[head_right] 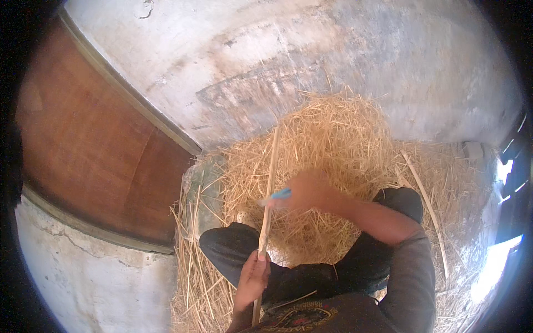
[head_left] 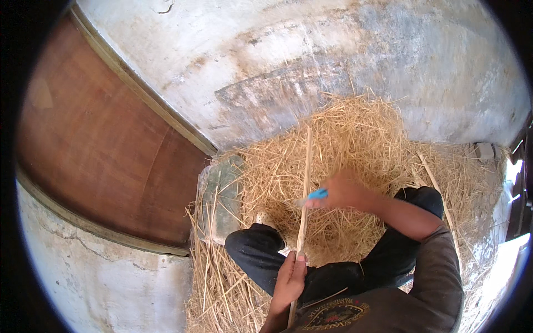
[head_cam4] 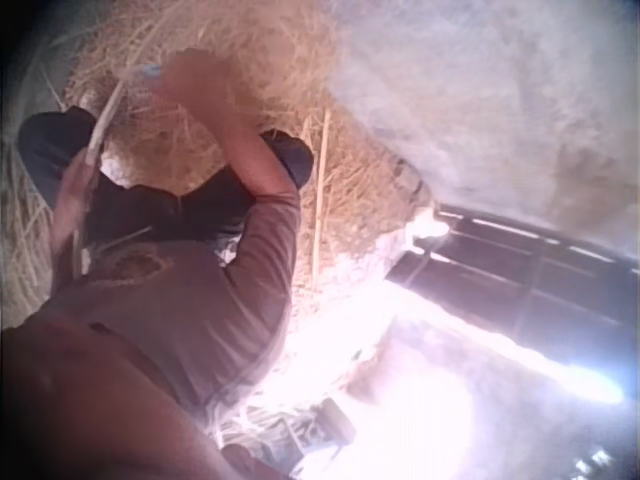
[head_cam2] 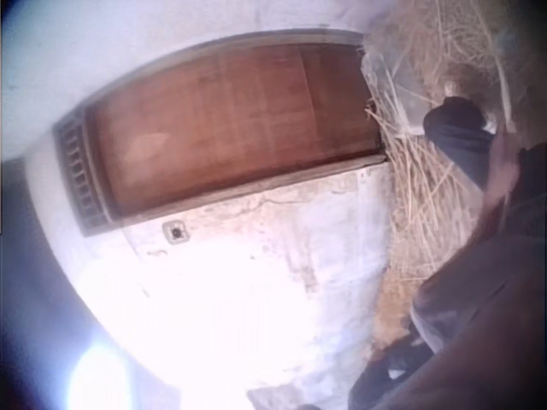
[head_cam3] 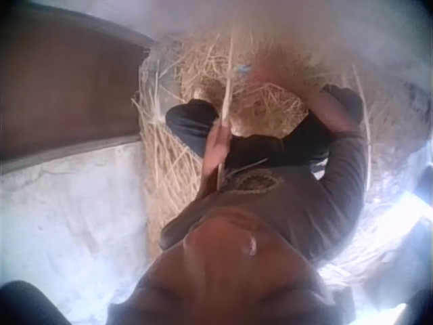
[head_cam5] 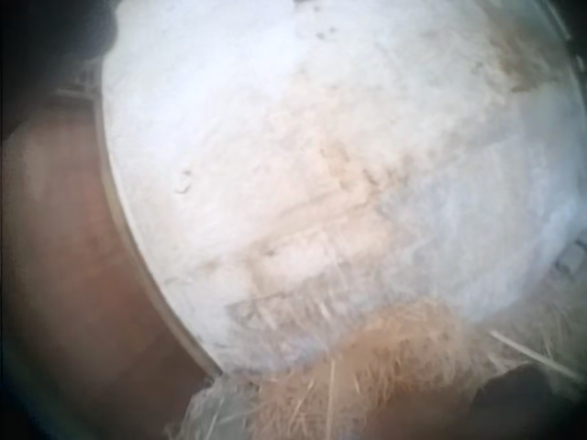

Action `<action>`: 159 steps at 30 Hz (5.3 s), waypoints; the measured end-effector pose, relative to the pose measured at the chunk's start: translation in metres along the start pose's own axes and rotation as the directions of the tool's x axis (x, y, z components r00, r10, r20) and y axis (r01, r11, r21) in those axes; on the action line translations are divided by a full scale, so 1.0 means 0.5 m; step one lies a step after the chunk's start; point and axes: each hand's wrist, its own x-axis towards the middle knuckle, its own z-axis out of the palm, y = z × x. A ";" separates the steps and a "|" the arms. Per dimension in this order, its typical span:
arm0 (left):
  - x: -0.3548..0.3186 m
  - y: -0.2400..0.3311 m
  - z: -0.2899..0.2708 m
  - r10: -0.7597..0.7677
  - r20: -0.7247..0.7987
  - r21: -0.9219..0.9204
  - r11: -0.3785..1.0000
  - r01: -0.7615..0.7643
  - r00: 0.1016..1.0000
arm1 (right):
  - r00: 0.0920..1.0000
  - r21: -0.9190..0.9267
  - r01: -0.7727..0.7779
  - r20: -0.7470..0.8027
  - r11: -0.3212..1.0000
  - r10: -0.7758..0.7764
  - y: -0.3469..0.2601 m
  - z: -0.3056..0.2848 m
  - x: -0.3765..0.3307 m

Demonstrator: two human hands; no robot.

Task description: The person sits on a pile of straw and uses a blue utility knife to peel the outer layer off a long bamboo stick. They rotate the stick and scrape the knife along its length to remove the fibrous material.

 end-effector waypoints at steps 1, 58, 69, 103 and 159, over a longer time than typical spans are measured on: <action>-0.002 -0.003 0.003 0.000 -0.011 0.035 0.999 0.000 1.000 | 0.999 0.013 -0.048 -0.020 0.999 0.048 0.020 0.002 0.009; 0.016 0.021 0.034 0.277 -0.084 0.591 0.787 -0.176 0.957 | 0.955 -0.090 -0.297 -0.021 0.951 0.296 0.134 -0.017 0.065; -0.065 -0.044 0.005 0.074 0.012 0.163 0.984 -0.075 0.997 | 0.737 0.117 -0.640 -0.188 0.760 0.649 0.296 -0.066 0.085; -0.029 0.002 0.031 0.285 -0.129 0.461 0.865 -0.197 0.950 | 0.957 -0.036 -0.220 -0.204 0.975 0.208 0.073 -0.003 -0.009; 0.065 0.025 0.001 -0.018 0.136 -0.307 0.950 0.060 0.991 | 0.990 -0.063 0.057 -0.122 0.996 -0.065 -0.038 0.009 -0.049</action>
